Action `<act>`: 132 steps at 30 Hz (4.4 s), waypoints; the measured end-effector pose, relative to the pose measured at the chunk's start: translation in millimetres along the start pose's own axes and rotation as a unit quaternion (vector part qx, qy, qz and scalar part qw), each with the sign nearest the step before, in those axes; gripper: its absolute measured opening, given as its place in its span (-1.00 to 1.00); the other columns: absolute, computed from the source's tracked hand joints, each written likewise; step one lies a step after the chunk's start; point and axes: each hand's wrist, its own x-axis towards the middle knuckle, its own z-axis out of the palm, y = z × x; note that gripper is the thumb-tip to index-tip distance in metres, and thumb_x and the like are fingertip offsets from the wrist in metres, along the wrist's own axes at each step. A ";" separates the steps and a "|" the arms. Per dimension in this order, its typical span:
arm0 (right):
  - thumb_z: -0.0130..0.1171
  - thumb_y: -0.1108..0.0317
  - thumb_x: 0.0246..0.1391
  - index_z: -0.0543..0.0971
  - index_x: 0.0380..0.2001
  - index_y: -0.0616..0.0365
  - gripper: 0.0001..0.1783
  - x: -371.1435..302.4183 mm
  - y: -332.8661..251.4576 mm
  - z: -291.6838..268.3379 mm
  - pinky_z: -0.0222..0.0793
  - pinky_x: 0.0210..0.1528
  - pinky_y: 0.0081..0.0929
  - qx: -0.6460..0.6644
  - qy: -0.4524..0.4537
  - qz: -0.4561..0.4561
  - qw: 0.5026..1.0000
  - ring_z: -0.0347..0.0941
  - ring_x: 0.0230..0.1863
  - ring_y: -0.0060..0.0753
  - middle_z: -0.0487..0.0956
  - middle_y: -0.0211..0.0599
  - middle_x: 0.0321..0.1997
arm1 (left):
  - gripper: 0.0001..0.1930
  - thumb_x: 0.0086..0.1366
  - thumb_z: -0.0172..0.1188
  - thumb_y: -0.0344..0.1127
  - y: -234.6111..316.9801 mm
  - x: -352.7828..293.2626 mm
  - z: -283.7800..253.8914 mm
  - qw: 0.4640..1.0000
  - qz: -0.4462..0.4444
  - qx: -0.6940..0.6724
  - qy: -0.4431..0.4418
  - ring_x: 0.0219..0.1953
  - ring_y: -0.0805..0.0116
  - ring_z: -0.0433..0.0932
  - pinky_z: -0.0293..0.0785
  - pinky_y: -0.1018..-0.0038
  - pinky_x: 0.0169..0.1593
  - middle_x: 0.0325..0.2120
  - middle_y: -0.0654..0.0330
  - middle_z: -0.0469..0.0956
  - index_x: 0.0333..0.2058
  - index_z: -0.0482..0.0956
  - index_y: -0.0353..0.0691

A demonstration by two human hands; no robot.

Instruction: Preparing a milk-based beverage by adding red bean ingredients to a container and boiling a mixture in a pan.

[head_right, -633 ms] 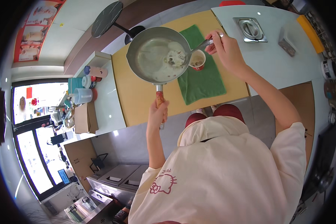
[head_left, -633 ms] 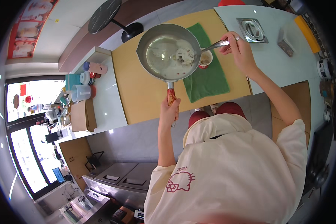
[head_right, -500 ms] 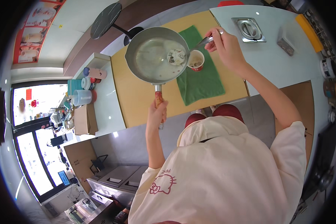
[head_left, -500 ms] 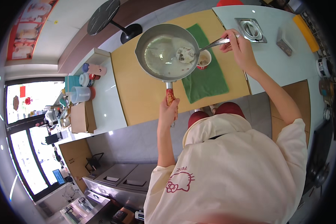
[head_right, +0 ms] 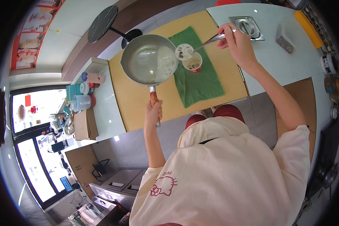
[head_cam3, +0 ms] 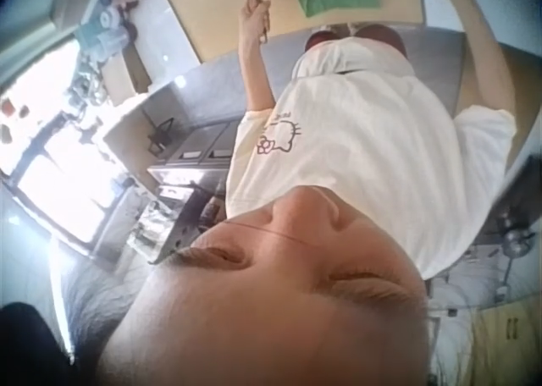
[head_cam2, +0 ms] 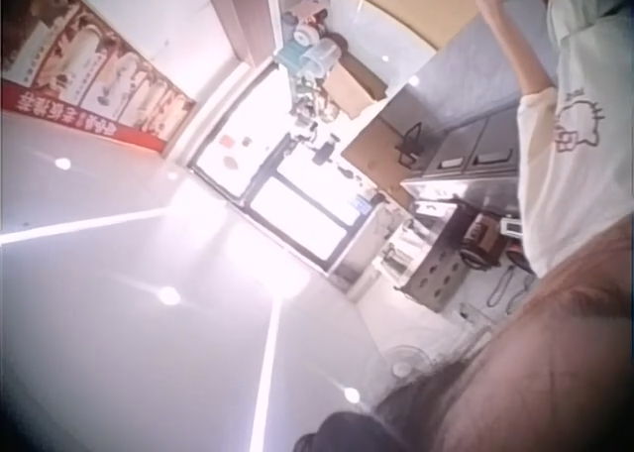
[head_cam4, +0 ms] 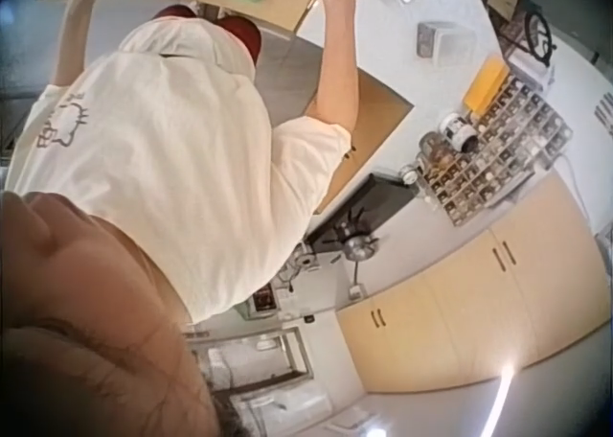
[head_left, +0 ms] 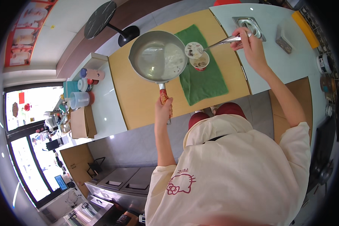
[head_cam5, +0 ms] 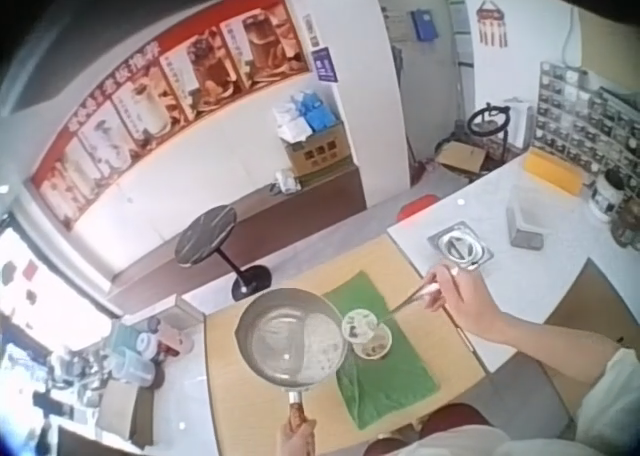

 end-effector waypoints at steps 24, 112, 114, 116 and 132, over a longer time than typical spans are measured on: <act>-0.01 0.53 0.13 0.52 -0.12 0.21 -0.75 -33.3 11.8 27.8 0.42 -0.23 -0.47 -0.068 -0.113 -0.211 0.969 0.52 -0.25 -0.29 0.57 -0.19 -0.18 | -0.85 0.19 0.11 -0.38 13.1 -15.2 2.8 0.999 0.009 0.032 0.009 -0.83 0.65 0.13 0.07 0.62 -0.77 -0.78 0.42 0.21 -0.46 0.28 -0.16; -0.27 0.31 0.30 0.43 -0.32 0.29 -0.69 -8.6 0.1 20.2 0.49 -0.37 -0.61 0.025 0.022 -0.010 0.999 0.56 -0.44 -0.53 0.53 -0.31 -0.48 | -0.87 0.19 0.10 -0.36 4.8 -5.7 4.0 0.997 0.024 0.066 0.016 -0.82 0.64 0.16 0.10 0.60 -0.77 -0.77 0.41 0.22 -0.43 0.32 -0.18; -0.26 0.29 0.31 0.43 -0.31 0.28 -0.69 -11.8 -0.4 15.6 0.48 -0.36 -0.60 0.008 0.025 -0.002 1.000 0.55 -0.43 -0.54 0.52 -0.33 -0.45 | -0.87 0.19 0.11 -0.36 3.6 -4.1 -0.1 0.997 0.012 0.068 0.034 -0.82 0.64 0.15 0.09 0.61 -0.77 -0.77 0.41 0.22 -0.43 0.32 -0.18; -0.24 0.29 0.31 0.43 -0.30 0.27 -0.70 -19.3 11.9 12.2 0.47 -0.36 -0.61 0.001 0.022 0.010 1.000 0.55 -0.42 -0.54 0.53 -0.34 -0.42 | -0.87 0.19 0.11 -0.36 6.4 -5.9 -0.2 0.997 0.006 0.065 0.036 -0.82 0.65 0.15 0.09 0.61 -0.77 -0.78 0.42 0.21 -0.44 0.32 -0.18; 0.01 0.65 0.00 0.50 -0.08 0.07 -0.60 -78.4 30.2 -18.0 0.46 -0.37 -0.48 -0.159 -0.106 -0.241 0.951 0.51 -0.37 -0.31 0.54 -0.21 -0.17 | -0.86 0.18 0.11 -0.35 14.7 -9.8 -0.5 0.993 0.029 0.102 0.042 -0.81 0.64 0.15 0.09 0.60 -0.75 -0.78 0.41 0.21 -0.46 0.32 -0.18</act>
